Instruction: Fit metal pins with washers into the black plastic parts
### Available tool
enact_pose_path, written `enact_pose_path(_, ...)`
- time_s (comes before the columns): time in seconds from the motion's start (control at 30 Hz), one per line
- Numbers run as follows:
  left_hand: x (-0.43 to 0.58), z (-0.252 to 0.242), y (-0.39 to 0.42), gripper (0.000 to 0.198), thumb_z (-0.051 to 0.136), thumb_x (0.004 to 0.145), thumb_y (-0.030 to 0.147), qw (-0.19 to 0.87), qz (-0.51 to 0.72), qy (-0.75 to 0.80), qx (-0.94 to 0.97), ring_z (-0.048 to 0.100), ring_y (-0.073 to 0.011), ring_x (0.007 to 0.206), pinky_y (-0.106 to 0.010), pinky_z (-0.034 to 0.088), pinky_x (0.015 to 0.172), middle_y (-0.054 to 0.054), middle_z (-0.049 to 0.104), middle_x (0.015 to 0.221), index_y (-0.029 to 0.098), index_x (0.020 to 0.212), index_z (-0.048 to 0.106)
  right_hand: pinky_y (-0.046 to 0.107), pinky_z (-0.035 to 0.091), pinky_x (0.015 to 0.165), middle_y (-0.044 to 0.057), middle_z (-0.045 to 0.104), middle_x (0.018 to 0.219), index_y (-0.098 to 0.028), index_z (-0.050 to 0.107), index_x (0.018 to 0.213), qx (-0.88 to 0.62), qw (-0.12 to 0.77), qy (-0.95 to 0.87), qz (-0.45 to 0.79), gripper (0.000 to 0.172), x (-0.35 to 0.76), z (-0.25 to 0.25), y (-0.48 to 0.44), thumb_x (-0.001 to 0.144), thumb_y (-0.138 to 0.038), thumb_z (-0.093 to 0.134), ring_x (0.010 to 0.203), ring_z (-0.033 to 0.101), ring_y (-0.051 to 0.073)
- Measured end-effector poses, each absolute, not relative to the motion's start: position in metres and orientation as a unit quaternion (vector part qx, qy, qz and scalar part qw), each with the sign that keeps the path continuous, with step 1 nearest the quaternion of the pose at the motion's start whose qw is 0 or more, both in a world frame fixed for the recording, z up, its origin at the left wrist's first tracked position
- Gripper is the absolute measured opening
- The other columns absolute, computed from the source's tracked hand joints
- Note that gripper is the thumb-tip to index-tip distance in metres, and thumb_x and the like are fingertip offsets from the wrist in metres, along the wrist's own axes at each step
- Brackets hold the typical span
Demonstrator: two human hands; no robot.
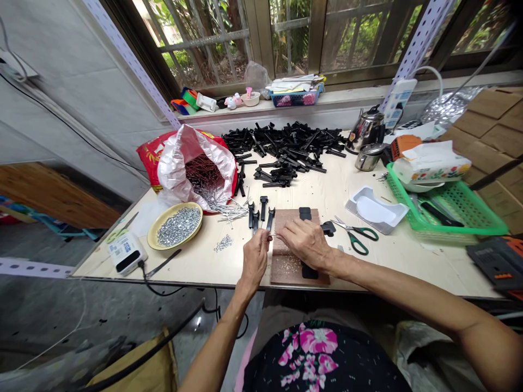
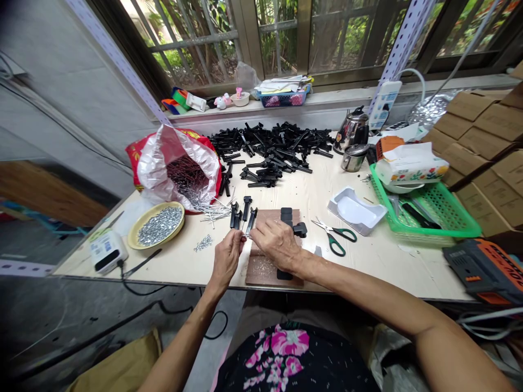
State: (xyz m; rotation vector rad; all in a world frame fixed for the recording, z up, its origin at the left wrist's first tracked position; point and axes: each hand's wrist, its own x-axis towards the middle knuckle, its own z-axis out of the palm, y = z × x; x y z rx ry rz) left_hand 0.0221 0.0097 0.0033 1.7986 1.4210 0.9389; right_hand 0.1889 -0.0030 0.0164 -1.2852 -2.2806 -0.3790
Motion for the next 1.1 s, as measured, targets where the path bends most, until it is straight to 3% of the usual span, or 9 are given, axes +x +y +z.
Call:
enact_pose_path(0.33,0.0251,-0.0009,0.0059,0.03,0.034,0.094,0.035,0.206,0.38,0.547,0.717,0.053,-0.0124,0.063,-0.022,0.036,0.06,0.0,0.056,0.069,0.02,0.077,0.053,0.028,0.03,0.062,0.002,0.059,0.075,-0.018,0.059,0.08,-0.489,0.281,-0.82,-0.093,0.025,0.1827,0.0168,-0.0057,0.096,-0.025,0.042,0.071,0.052,0.014)
enact_pose_path(0.4,0.0249,-0.0024,0.0063,0.03,0.034,0.094,0.036,0.207,0.381,0.545,0.717,0.052,-0.012,0.063,-0.022,0.036,0.06,0.001,0.056,0.069,0.019,0.077,0.052,0.028,0.03,0.06,0.002,0.059,0.073,-0.017,0.058,0.078,-0.502,0.276,-0.816,-0.071,0.027,0.1823,0.0162,-0.0063,0.097,-0.027,0.041,0.069,0.053,0.014)
enact_pose_path(0.57,0.025,-0.0019,0.0065,0.033,0.033,0.095,0.039,0.243,0.382,0.553,0.699,0.051,-0.0112,0.06,-0.022,0.035,0.059,0.001,0.055,0.067,0.019,0.077,0.052,0.024,0.032,0.057,0.003,0.06,0.092,-0.018,0.057,0.096,-0.509,0.273,-0.816,0.008,0.015,0.1838,0.0174,-0.0076,0.095,-0.028,0.045,0.077,0.056,0.013)
enact_pose_path(0.7,0.0246,-0.001,0.006,0.033,0.033,0.094,0.039,0.236,0.383,0.555,0.7,0.05,-0.0113,0.06,-0.022,0.035,0.059,0.002,0.054,0.067,0.019,0.077,0.052,0.025,0.031,0.057,0.002,0.058,0.082,-0.019,0.059,0.085,-0.51,0.244,-0.824,-0.034,0.021,0.1831,0.0184,-0.0076,0.096,-0.025,0.042,0.075,0.055,0.014)
enact_pose_path(0.9,0.0236,-0.0005,0.0052,0.032,0.034,0.094,0.037,0.222,0.37,0.552,0.713,0.048,-0.011,0.059,-0.022,0.034,0.057,0.002,0.052,0.065,0.019,0.074,0.051,0.023,0.033,0.057,0.004,0.059,0.093,-0.017,0.057,0.097,-0.518,0.27,-0.81,0.052,0.014,0.1803,0.0184,-0.0081,0.094,-0.026,0.047,0.076,0.056,0.012)
enact_pose_path(1.1,0.022,-0.0053,0.0064,0.031,0.033,0.095,0.033,0.192,0.37,0.533,0.737,0.047,-0.0114,0.061,-0.022,0.033,0.057,0.002,0.05,0.067,0.019,0.072,0.048,0.024,0.031,0.057,0.004,0.06,0.084,-0.018,0.059,0.087,-0.519,0.245,-0.818,0.045,0.024,0.182,0.0181,-0.0072,0.097,-0.027,0.039,0.074,0.055,0.014)
